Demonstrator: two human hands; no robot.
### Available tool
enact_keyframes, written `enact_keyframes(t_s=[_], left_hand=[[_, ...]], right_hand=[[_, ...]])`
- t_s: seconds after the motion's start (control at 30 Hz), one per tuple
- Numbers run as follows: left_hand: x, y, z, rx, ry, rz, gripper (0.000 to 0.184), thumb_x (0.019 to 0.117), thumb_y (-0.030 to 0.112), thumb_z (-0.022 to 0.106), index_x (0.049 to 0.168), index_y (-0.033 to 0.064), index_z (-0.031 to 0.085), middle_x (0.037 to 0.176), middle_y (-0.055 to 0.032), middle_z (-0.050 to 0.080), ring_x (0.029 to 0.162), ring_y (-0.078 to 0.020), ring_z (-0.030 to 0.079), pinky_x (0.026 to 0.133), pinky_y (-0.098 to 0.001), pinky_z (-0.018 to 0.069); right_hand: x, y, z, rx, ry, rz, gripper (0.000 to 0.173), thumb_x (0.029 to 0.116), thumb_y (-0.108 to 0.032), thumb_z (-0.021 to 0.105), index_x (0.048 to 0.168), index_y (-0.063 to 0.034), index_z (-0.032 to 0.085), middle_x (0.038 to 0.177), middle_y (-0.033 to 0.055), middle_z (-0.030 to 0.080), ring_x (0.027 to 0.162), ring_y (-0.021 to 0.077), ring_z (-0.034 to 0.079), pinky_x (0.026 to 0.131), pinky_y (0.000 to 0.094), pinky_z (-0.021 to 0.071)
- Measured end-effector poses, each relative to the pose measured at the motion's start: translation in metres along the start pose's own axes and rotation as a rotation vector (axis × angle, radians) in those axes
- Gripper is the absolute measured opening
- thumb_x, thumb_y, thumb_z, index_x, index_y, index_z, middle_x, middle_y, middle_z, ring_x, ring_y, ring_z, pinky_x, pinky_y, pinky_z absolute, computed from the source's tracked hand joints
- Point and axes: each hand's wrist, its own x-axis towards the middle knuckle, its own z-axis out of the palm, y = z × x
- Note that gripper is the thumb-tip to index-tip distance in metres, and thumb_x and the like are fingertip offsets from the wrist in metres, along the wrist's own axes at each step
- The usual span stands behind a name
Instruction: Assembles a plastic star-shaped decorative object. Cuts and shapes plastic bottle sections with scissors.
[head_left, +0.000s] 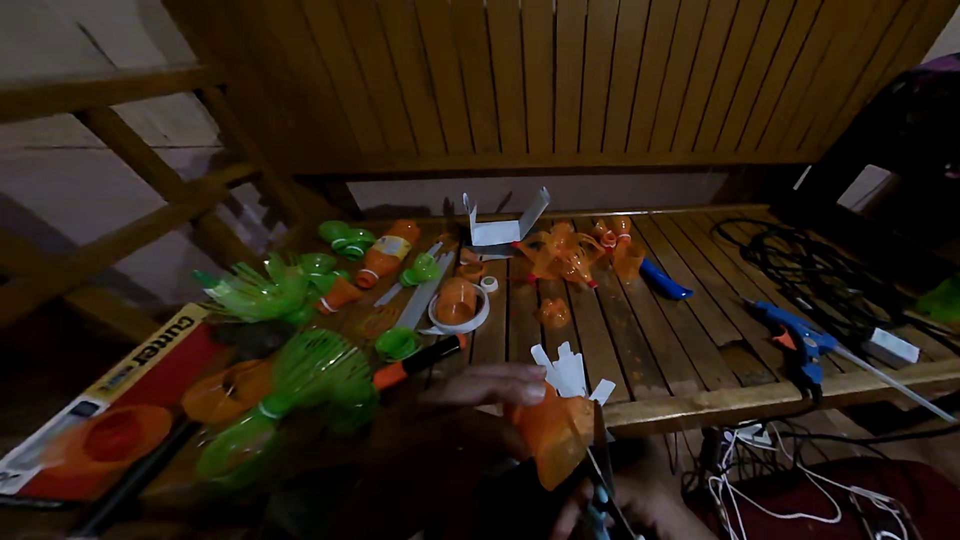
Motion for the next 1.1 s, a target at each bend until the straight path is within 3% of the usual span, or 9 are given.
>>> enact_keyframes(t_s=[0.33, 0.53, 0.77, 0.87, 0.97, 1.1], left_hand=[[0.000, 0.008, 0.005, 0.104, -0.006, 0.003, 0.009, 0.1024, 0.016, 0.062, 0.095, 0.0112, 0.066, 0.124, 0.0043, 0.068, 0.125, -0.0083, 0.061, 0.104, -0.0260, 0.0537], [0.000, 0.006, 0.011, 0.047, -0.026, 0.011, 0.011, 0.1039, 0.016, 0.059, 0.096, 0.0104, 0.065, 0.124, 0.0021, 0.068, 0.126, -0.0100, 0.061, 0.105, -0.0283, 0.0538], [-0.008, 0.010, 0.031, 0.164, 0.015, -0.042, 0.008, 0.1044, 0.012, 0.056, 0.099, 0.0109, 0.063, 0.125, 0.0021, 0.068, 0.124, -0.0058, 0.061, 0.103, -0.0217, 0.0527], [-0.009, 0.014, 0.030, 0.158, 0.021, -0.043, 0.005, 0.1034, 0.012, 0.059, 0.101, 0.0106, 0.063, 0.126, 0.0012, 0.069, 0.126, -0.0079, 0.061, 0.103, -0.0240, 0.0531], [-0.015, 0.007, 0.032, 0.225, 0.033, 0.054, 0.012, 0.0979, 0.018, 0.069, 0.102, 0.0098, 0.062, 0.126, -0.0008, 0.067, 0.126, -0.0126, 0.061, 0.103, -0.0275, 0.0551], [-0.014, 0.021, 0.038, 0.282, -0.003, -0.026, 0.011, 0.1005, 0.018, 0.065, 0.102, 0.0106, 0.057, 0.128, -0.0007, 0.064, 0.130, -0.0073, 0.056, 0.106, -0.0231, 0.0500]], right_hand=[[-0.002, 0.000, 0.001, -0.107, 0.021, 0.019, 0.042, 0.1009, -0.032, 0.062, 0.109, 0.0089, 0.065, 0.074, 0.0036, 0.058, 0.063, -0.0002, 0.048, 0.058, 0.0174, 0.0402], [-0.001, -0.002, 0.000, -0.079, 0.030, 0.032, 0.039, 0.1015, -0.029, 0.061, 0.109, 0.0082, 0.066, 0.075, 0.0003, 0.059, 0.064, -0.0041, 0.049, 0.059, 0.0147, 0.0409], [-0.002, -0.002, 0.001, -0.240, 0.139, -0.030, 0.034, 0.1018, -0.024, 0.059, 0.106, 0.0090, 0.068, 0.081, 0.0105, 0.067, 0.070, 0.0018, 0.057, 0.066, 0.0184, 0.0470], [-0.003, 0.000, -0.003, -0.133, 0.061, -0.023, 0.039, 0.1031, -0.028, 0.057, 0.105, 0.0093, 0.067, 0.078, 0.0065, 0.064, 0.068, -0.0013, 0.053, 0.063, 0.0164, 0.0442], [-0.002, 0.004, -0.007, 0.015, -0.040, -0.012, 0.040, 0.1044, -0.029, 0.053, 0.107, 0.0099, 0.065, 0.073, -0.0006, 0.057, 0.062, -0.0056, 0.047, 0.058, 0.0131, 0.0408], [-0.002, -0.001, 0.004, -0.170, 0.060, -0.051, 0.037, 0.1030, -0.024, 0.055, 0.100, 0.0108, 0.067, 0.077, 0.0079, 0.063, 0.067, -0.0013, 0.053, 0.063, 0.0155, 0.0435]])
